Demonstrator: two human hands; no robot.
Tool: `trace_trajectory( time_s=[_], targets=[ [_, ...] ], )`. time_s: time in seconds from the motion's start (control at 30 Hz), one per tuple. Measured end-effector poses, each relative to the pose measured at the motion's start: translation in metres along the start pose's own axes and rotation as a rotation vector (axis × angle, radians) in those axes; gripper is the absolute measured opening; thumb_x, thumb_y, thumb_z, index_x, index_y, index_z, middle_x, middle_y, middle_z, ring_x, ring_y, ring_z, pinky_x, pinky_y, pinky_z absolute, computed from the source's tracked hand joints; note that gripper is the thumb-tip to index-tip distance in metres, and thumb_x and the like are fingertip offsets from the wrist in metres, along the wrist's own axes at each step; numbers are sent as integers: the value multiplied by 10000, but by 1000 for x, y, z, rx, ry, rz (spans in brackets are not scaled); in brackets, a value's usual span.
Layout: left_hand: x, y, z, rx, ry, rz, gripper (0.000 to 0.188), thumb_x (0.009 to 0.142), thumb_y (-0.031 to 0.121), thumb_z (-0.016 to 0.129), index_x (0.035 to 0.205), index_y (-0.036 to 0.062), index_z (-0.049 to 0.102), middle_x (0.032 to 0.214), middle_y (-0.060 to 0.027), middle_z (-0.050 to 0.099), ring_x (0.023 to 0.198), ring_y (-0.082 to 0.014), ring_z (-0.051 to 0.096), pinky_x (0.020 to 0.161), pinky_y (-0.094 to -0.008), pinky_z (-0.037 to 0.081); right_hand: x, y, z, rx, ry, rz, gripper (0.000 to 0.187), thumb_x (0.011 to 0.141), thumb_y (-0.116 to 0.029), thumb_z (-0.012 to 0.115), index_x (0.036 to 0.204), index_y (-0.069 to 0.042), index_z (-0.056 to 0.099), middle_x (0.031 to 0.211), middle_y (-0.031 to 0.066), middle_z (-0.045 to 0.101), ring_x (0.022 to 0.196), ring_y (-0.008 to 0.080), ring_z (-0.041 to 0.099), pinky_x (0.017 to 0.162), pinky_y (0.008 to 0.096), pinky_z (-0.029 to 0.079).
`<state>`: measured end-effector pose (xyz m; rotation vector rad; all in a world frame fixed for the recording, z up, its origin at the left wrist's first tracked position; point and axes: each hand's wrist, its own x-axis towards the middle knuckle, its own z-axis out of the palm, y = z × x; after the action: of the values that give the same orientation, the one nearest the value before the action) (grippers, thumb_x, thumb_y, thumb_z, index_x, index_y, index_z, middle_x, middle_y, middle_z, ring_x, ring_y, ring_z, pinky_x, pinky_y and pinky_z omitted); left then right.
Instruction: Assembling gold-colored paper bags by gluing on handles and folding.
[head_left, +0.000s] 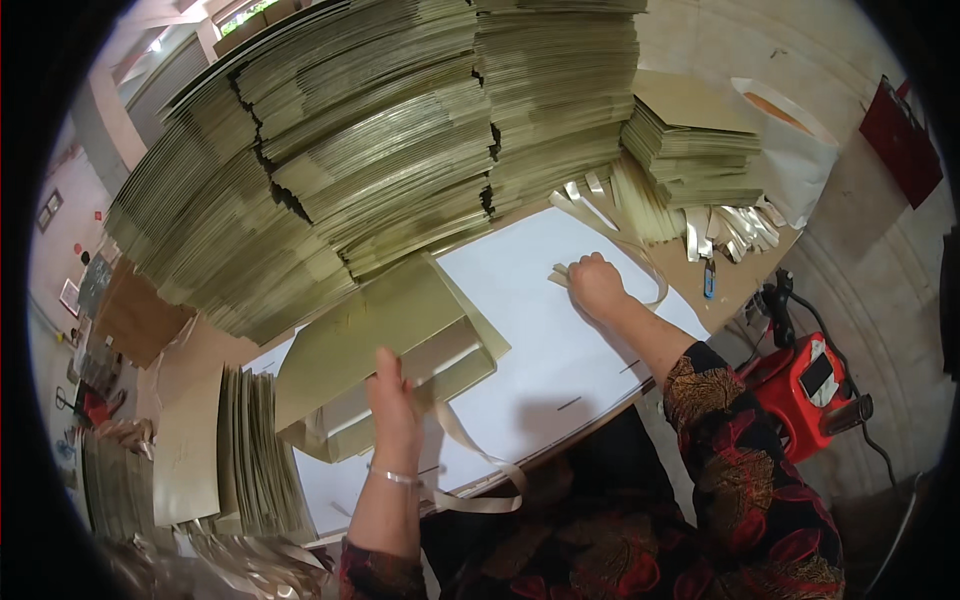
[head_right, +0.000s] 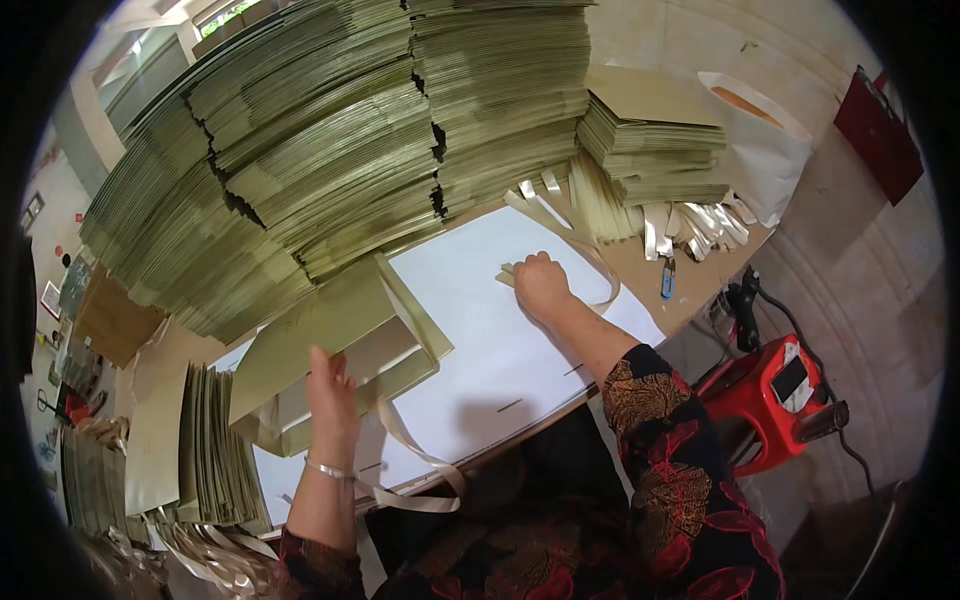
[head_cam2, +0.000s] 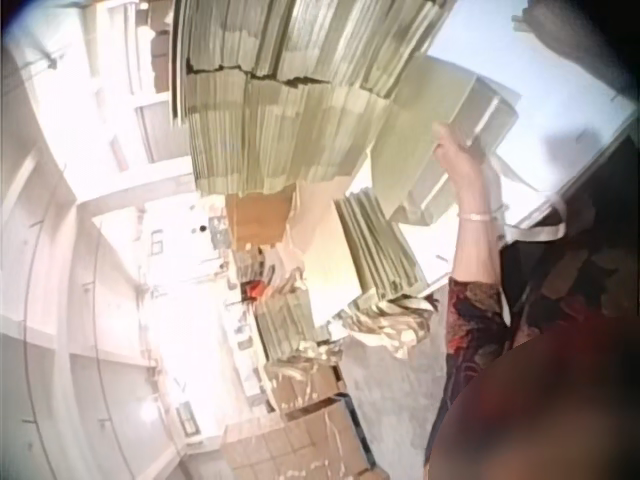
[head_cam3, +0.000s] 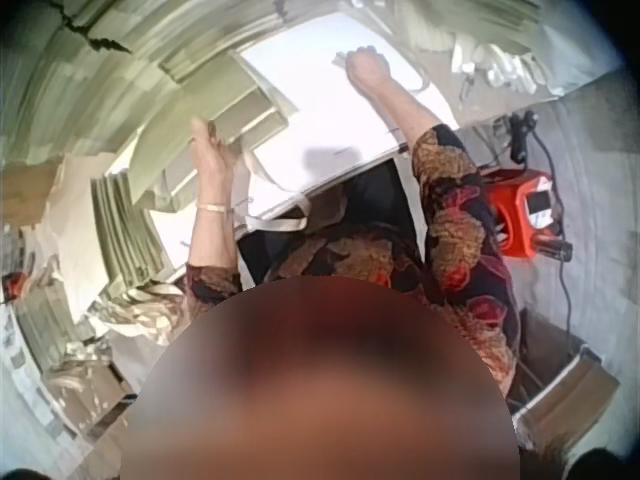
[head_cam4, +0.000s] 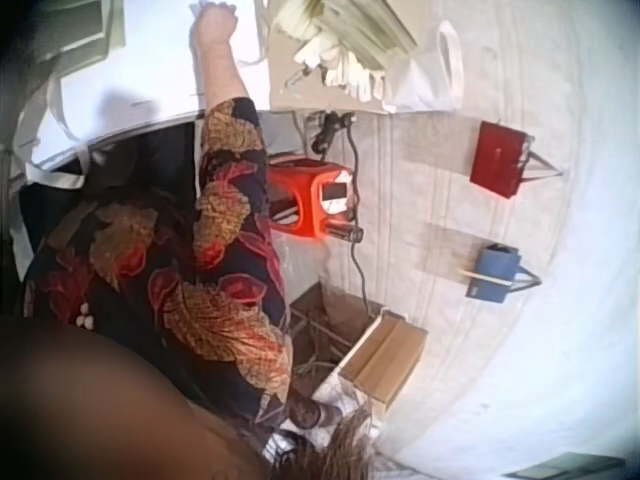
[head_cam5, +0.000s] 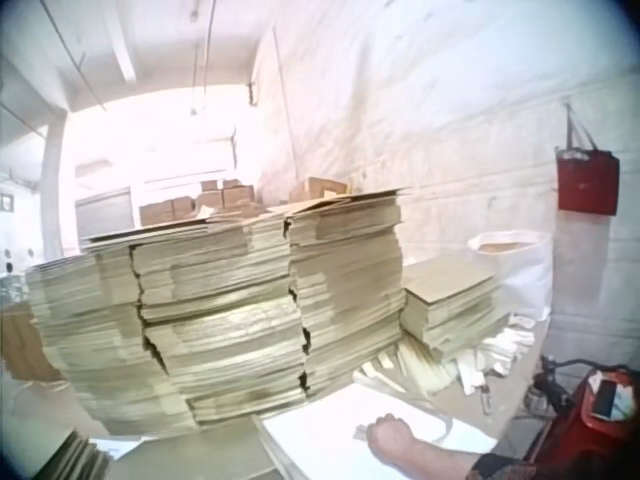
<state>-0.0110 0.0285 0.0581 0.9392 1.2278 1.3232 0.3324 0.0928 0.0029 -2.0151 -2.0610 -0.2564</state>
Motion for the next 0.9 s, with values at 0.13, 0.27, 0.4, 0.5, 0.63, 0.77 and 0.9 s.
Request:
trace_trajectory(
  time_s=[0.13,0.27,0.4,0.5,0.63,0.77,0.9],
  targets=[
    [13,15,10,-362,91,-63,389,926,314,598,1228,73,550,1241,-61,586,1172,-231,539,948,-450,418,-1,13,1,184,142,26,85,771,-48,569,802,-19,642,897,164,651,913,330,591,726,391,532],
    [-17,39,-17,-291,-40,76,339,921,186,575,1232,55,545,1183,-99,610,1069,-261,606,883,-486,492,5,26,-18,436,255,142,71,773,-45,605,799,-17,664,804,133,652,806,257,613,658,347,513],
    [-73,94,-65,-2,-60,275,329,821,71,587,1133,-31,573,1067,-128,643,954,-224,635,820,-390,527,22,43,-62,1227,128,404,95,792,-106,698,778,-13,708,666,3,610,622,87,522,586,274,435],
    [-123,147,-97,564,77,254,258,753,54,589,983,-59,624,879,-118,670,784,-204,640,717,-334,509,40,52,-104,1224,240,378,82,799,-97,697,778,-18,701,698,-11,624,654,82,534,594,265,438],
    [-148,200,-116,1190,-37,212,303,736,40,587,1022,-58,602,760,-181,650,714,-254,643,675,-356,501,51,53,-141,1152,261,303,75,827,-68,682,844,4,678,791,25,647,719,113,558,666,281,458],
    [-131,188,-107,1418,-140,443,348,758,58,559,1100,66,623,783,-228,650,734,-409,637,667,-452,494,41,41,-134,974,253,144,110,736,-61,683,830,-5,685,731,38,652,657,116,567,605,300,467],
    [-99,152,-80,1609,-72,411,395,786,178,640,1179,150,611,949,-188,667,872,-374,641,779,-450,507,23,25,-104,847,117,101,76,722,-61,692,777,-8,695,710,68,675,662,142,603,616,309,482]
  ],
)
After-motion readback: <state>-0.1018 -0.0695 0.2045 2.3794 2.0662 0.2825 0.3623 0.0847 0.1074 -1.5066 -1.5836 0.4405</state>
